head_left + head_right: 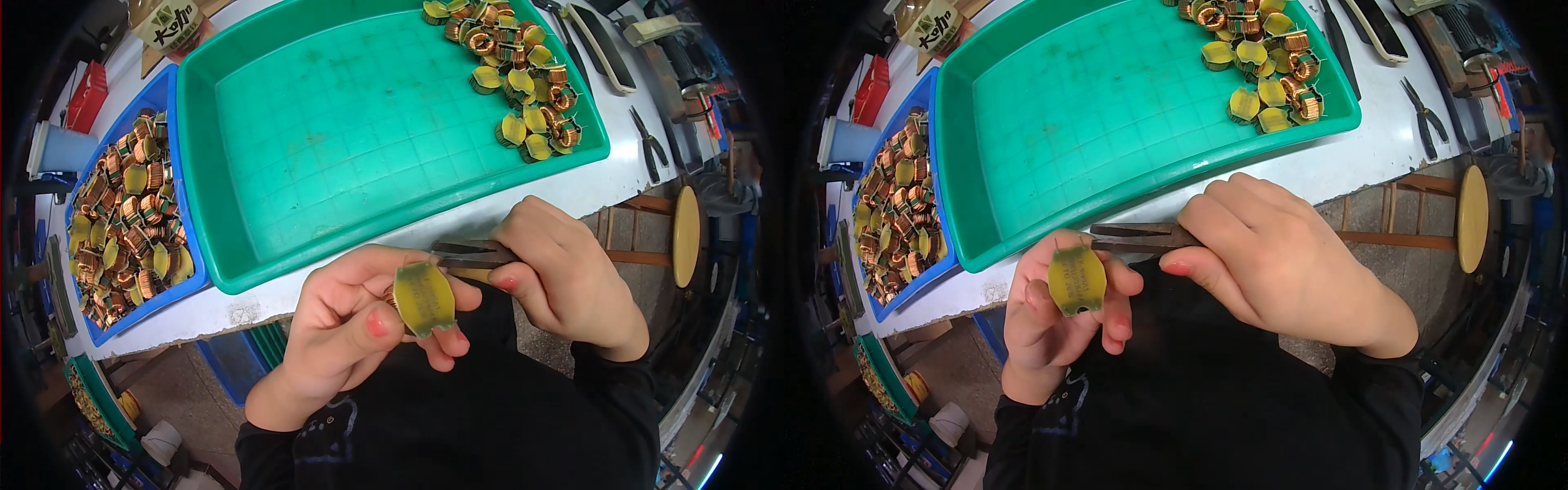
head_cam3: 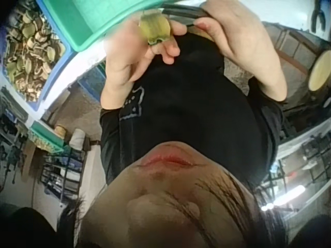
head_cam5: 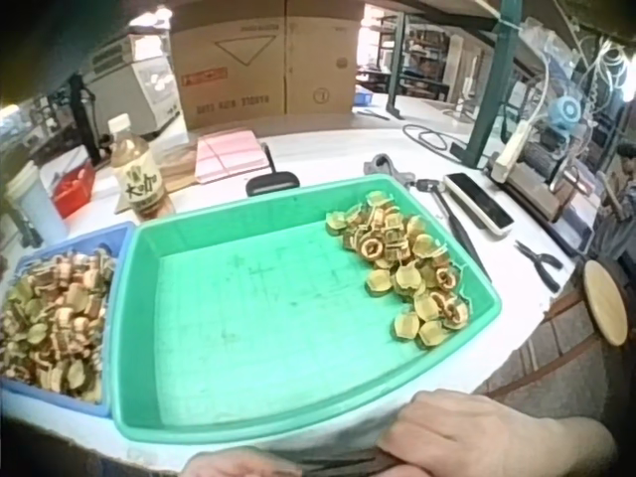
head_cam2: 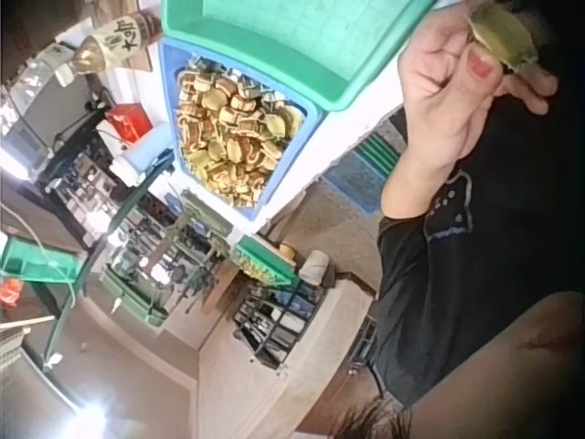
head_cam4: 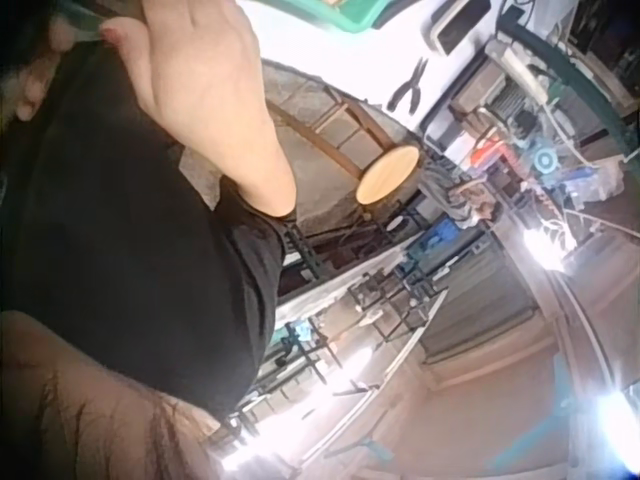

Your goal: Assembling and inspecting small circular metal components using pliers at a workbench.

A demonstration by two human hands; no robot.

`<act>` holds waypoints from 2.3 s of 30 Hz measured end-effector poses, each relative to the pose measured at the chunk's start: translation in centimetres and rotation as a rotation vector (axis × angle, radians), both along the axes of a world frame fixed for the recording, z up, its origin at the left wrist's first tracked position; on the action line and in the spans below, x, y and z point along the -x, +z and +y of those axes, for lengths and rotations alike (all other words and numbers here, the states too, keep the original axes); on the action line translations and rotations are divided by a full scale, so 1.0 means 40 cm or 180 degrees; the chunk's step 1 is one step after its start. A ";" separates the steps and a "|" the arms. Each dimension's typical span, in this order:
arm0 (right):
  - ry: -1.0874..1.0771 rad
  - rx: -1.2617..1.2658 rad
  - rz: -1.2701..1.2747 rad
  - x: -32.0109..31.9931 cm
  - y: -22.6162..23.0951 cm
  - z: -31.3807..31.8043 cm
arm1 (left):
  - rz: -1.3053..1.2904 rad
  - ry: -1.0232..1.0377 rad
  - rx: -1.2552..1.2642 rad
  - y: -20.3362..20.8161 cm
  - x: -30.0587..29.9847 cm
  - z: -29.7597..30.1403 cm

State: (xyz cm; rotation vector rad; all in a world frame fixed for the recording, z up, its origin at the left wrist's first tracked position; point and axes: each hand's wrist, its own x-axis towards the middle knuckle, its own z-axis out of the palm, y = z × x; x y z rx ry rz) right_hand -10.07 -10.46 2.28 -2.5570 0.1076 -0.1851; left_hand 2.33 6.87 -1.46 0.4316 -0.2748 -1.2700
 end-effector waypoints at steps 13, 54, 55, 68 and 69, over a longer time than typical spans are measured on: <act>0.0036 -0.0208 0.0052 -0.002 0.013 0.012 | -0.0117 -0.0367 -0.0054 -0.015 -0.006 -0.001; -0.0086 0.1249 -0.0590 0.013 -0.044 0.023 | -0.1553 0.1047 0.0054 -0.034 0.050 -0.010; -0.0115 0.1194 -0.0587 0.015 -0.045 0.025 | -0.1597 0.1008 0.0018 -0.031 0.049 -0.008; -0.0254 0.0313 -0.0831 0.021 -0.077 0.026 | -0.2124 0.1118 0.0101 -0.029 0.032 -0.011; -0.0225 0.0372 -0.0838 0.021 -0.075 0.026 | -0.2214 0.1110 0.0132 -0.029 0.032 -0.012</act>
